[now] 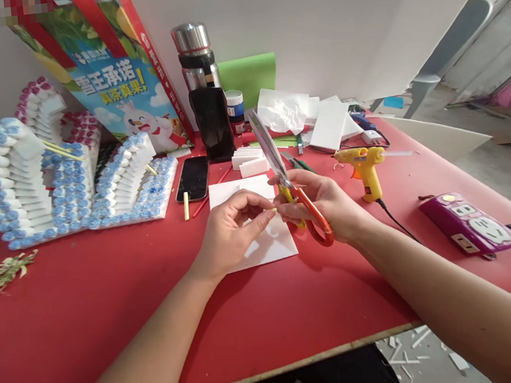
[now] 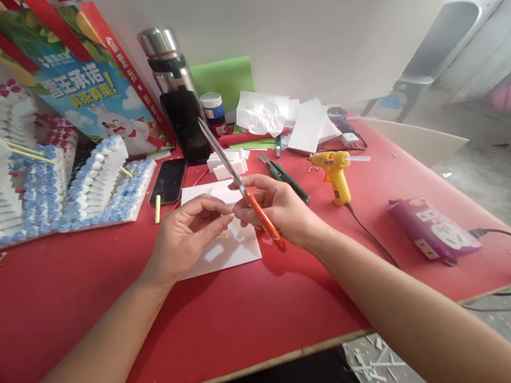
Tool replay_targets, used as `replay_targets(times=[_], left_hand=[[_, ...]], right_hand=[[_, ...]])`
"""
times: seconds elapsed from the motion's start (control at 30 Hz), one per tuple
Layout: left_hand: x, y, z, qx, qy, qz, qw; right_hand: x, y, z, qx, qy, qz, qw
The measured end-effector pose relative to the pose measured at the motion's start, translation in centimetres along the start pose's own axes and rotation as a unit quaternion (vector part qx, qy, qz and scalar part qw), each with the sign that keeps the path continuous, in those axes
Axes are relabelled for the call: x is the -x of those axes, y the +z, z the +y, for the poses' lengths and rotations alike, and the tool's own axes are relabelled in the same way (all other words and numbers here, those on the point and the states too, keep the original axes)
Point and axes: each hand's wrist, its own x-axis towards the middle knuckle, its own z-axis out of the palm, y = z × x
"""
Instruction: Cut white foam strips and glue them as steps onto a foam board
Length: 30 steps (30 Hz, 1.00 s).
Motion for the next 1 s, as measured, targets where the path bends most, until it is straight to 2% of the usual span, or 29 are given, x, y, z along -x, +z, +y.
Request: replay_targets(times=[0.2,0.4,0.63,0.77,0.83,0.87,0.9,0.93,1.0], left_hand=[[0.4,0.0,-0.3,-0.057,0.025,-0.015,0.998],[0.5,0.1,0.3,-0.027,0.022,-0.02,0.999],[0.4,0.3,0.2,0.081,-0.066,-0.001,0.995],[0.2,0.3,-0.1,0.122,-0.068,0.027,0.99],[0.1,0.1,-0.2,0.111,-0.069,0.041,0.991],[0.1,0.0,-0.3,0.094,-0.072,0.048,0.992],[0.1,-0.2,-0.4,0.072,-0.075,0.058,0.993],[0.0,-0.3,-0.5,0.045,-0.076,0.068,0.994],[-0.1,-0.4,-0.7,-0.008,-0.075,0.081,0.994]], right_hand=[[0.0,0.3,0.0,-0.025,0.011,-0.027,0.999],[0.0,-0.1,0.2,-0.037,0.038,-0.039,0.998],[0.0,-0.1,0.0,-0.027,0.048,-0.052,0.997],[0.2,0.0,-0.4,0.025,0.052,-0.043,0.997],[0.4,-0.2,-0.8,0.117,0.058,-0.003,0.991],[0.5,-0.3,-1.1,0.192,0.06,0.033,0.979],[0.6,-0.5,-1.4,0.286,0.062,0.074,0.953],[0.6,-0.7,-1.6,0.388,0.069,0.113,0.912],[0.6,-0.9,-2.1,0.568,0.095,0.157,0.803]])
